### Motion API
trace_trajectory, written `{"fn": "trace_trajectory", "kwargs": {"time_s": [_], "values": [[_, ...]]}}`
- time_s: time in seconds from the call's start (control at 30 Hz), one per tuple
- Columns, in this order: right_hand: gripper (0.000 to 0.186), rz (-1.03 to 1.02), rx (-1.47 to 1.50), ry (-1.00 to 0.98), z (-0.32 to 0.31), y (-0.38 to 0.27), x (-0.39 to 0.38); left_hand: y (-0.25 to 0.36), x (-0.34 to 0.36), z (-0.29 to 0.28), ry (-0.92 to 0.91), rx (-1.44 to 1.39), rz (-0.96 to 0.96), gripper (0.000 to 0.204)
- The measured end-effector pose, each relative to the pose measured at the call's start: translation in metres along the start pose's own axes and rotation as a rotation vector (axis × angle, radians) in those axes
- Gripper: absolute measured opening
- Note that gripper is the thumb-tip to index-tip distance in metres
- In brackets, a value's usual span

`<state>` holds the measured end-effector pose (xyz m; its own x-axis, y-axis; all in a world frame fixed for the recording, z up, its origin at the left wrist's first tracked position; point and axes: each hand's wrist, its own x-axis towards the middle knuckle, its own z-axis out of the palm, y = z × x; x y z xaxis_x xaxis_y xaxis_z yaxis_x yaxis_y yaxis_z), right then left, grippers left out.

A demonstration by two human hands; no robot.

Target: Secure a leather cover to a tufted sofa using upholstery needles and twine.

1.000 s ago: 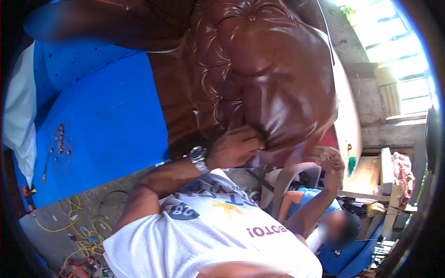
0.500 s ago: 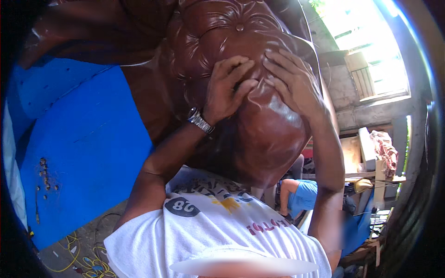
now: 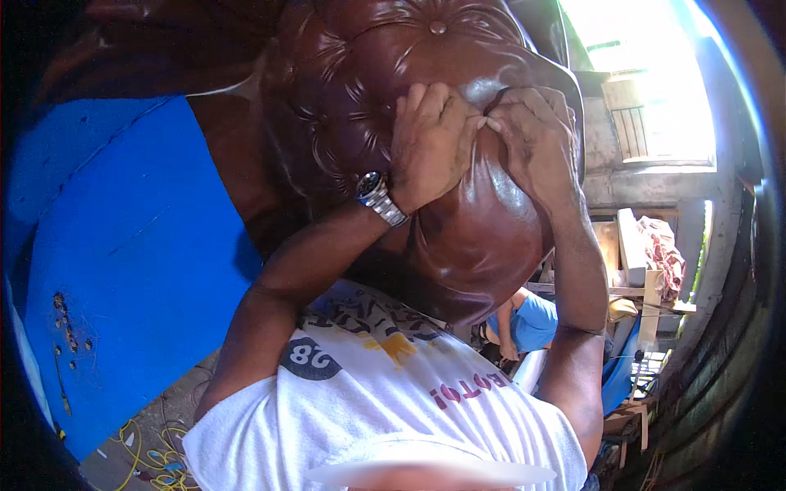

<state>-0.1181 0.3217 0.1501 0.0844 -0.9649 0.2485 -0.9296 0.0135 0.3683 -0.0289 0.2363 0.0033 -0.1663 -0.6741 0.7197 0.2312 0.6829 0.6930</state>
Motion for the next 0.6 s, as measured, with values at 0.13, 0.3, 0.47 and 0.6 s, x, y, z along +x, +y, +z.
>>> {"fn": "trace_trajectory", "kwargs": {"time_s": [0.13,0.3,0.47,0.6], "values": [[0.013,0.012,-0.019,0.013,0.005,-0.001,0.001,-0.009,0.002,-0.004,-0.023,-0.065,0.012,0.013],[0.013,0.036,-0.038,-0.050,-0.003,0.001,0.000,-0.074,0.009,-0.082,0.162,-0.299,-0.329,0.012],[0.014,-0.023,-0.087,-0.035,-0.002,-0.007,0.009,-0.108,-0.020,-0.107,0.141,-0.100,-0.228,0.021],[0.016,-0.045,-0.055,-0.028,0.000,-0.005,0.004,-0.071,-0.019,-0.076,-0.092,-0.205,0.042,0.030]]}}
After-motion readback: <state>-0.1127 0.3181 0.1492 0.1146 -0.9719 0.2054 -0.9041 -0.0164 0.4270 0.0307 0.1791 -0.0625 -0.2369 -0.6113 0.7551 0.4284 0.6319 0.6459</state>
